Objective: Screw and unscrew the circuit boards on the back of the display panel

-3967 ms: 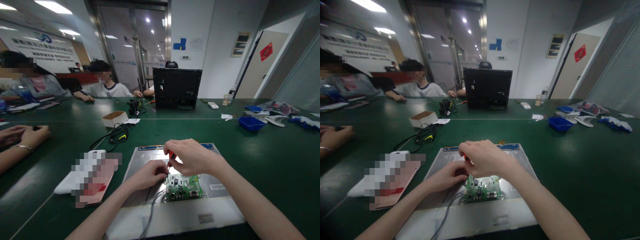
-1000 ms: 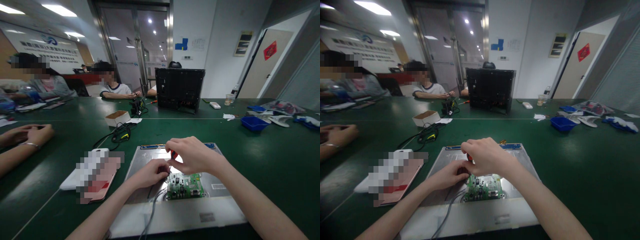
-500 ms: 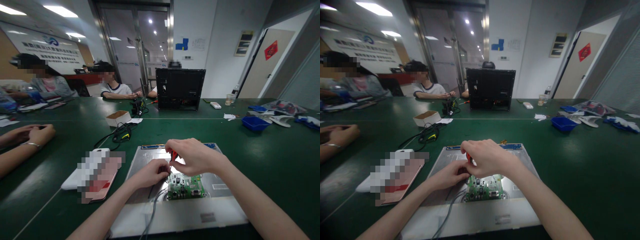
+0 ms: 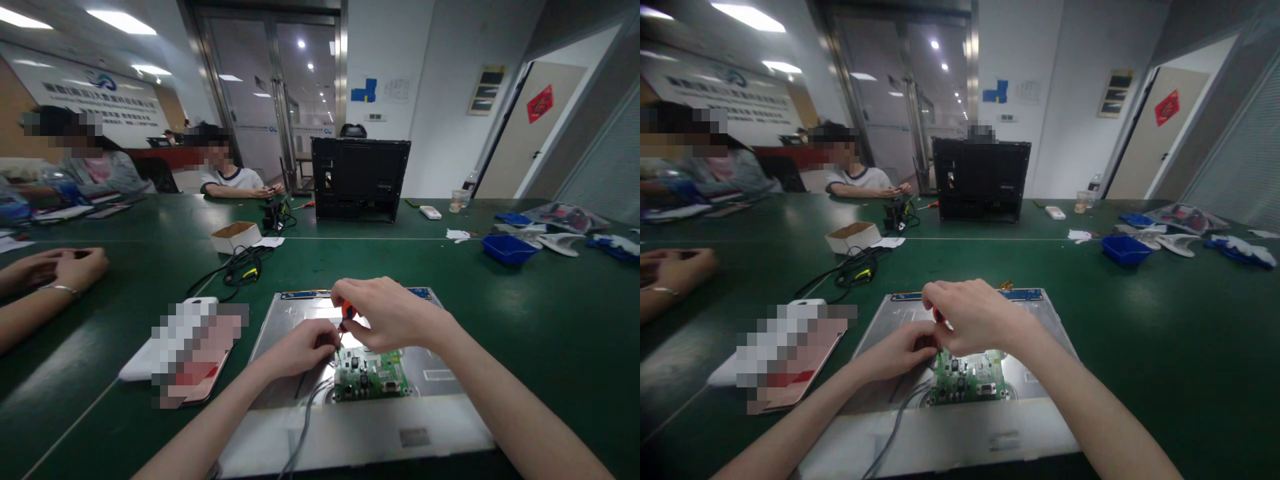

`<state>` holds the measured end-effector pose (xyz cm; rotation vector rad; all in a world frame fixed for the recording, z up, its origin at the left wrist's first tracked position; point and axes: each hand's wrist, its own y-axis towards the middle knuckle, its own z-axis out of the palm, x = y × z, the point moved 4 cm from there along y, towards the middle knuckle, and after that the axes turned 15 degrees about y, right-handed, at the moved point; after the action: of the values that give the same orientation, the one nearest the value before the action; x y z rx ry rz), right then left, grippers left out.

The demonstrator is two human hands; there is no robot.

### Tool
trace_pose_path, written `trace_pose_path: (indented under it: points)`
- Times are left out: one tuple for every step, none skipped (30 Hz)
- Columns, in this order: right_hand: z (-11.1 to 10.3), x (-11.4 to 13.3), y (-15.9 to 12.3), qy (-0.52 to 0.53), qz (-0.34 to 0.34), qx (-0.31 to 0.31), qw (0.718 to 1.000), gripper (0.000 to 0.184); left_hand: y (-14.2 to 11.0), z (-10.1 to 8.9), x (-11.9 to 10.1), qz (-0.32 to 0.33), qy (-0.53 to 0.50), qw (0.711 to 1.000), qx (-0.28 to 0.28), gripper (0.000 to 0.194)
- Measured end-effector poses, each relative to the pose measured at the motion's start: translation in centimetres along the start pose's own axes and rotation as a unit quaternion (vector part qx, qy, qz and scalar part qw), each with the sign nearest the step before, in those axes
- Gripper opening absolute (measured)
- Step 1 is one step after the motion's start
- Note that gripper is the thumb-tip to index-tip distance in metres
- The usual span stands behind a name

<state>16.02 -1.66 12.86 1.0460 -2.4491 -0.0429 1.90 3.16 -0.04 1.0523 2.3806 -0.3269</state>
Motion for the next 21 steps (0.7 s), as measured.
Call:
trace_pose_path:
  points:
    - [0.0,-0.01,-0.01,0.004,0.0,0.002,1.0,0.021,0.02,0.04,0.06,-0.002,-0.002,1.0,0.002,0.016]
    - [0.04,-0.03,0.04,0.002,0.002,0.001,1.0,0.023,0.02,0.08,0.1,-0.003,-0.005,1.0,0.005,0.016]
    - [0.1,-0.06,0.13,-0.005,0.003,-0.004,1.0,0.023,0.01,0.1,0.11,-0.002,-0.009,1.0,0.008,0.016]
    - [0.17,-0.11,0.24,-0.018,0.008,-0.01,1.0,0.021,-0.02,0.09,0.11,-0.003,-0.011,1.0,0.008,0.015]
    - [0.24,-0.19,0.35,-0.036,0.015,-0.017,0.999,0.018,-0.06,0.07,0.08,-0.003,-0.012,1.0,0.008,0.015]
    - [0.29,-0.28,0.44,-0.055,0.024,-0.021,0.998,0.016,-0.1,0.04,0.03,-0.002,-0.011,1.0,0.008,0.015]
    - [0.31,-0.37,0.48,-0.07,0.033,-0.022,0.997,0.018,-0.13,0.0,-0.01,-0.002,-0.009,1.0,0.005,0.016]
    - [0.31,-0.42,0.48,-0.076,0.037,-0.02,0.996,0.021,-0.16,-0.05,-0.05,0.0,-0.006,1.0,0.0,0.017]
    - [0.26,-0.42,0.42,-0.072,0.036,-0.017,0.997,0.023,-0.16,-0.09,-0.05,0.001,-0.003,1.0,-0.005,0.018]
    - [0.19,-0.36,0.33,-0.057,0.029,-0.014,0.998,0.022,-0.15,-0.1,-0.04,0.002,0.001,1.0,-0.009,0.018]
    - [0.1,-0.26,0.21,-0.038,0.018,-0.01,0.999,0.018,-0.13,-0.08,0.01,0.004,0.005,1.0,-0.01,0.017]
    - [0.04,-0.13,0.11,-0.017,0.007,-0.006,1.0,0.016,-0.09,-0.03,0.07,0.005,0.008,1.0,-0.009,0.016]
    - [0.01,-0.03,0.04,0.0,-0.001,-0.002,1.0,0.017,-0.05,0.03,0.14,0.005,0.008,1.0,-0.005,0.016]
    - [0.03,0.04,0.01,0.009,-0.005,0.0,1.0,0.019,-0.02,0.1,0.19,0.005,0.007,1.0,0.0,0.016]
    - [0.08,0.06,0.05,0.007,-0.003,-0.002,1.0,0.02,0.0,0.13,0.21,0.004,0.004,1.0,0.004,0.015]
    - [0.16,0.05,0.13,-0.002,0.001,-0.007,1.0,0.018,0.0,0.12,0.2,0.003,0.001,1.0,0.005,0.015]
    - [0.28,0.0,0.24,-0.018,0.008,-0.013,1.0,0.015,-0.01,0.07,0.15,0.0,-0.001,1.0,0.004,0.014]
    - [0.4,-0.06,0.37,-0.037,0.015,-0.017,0.999,0.013,-0.03,-0.01,0.08,-0.002,-0.003,1.0,0.003,0.014]
    - [0.52,-0.14,0.47,-0.058,0.022,-0.019,0.998,0.014,-0.05,-0.08,0.0,-0.002,-0.005,1.0,0.002,0.014]
    - [0.61,-0.21,0.53,-0.075,0.026,-0.018,0.997,0.018,-0.07,-0.15,-0.09,-0.001,-0.006,1.0,0.001,0.015]
    - [0.64,-0.26,0.55,-0.085,0.029,-0.016,0.996,0.022,-0.09,-0.2,-0.16,0.002,-0.007,1.0,0.0,0.016]
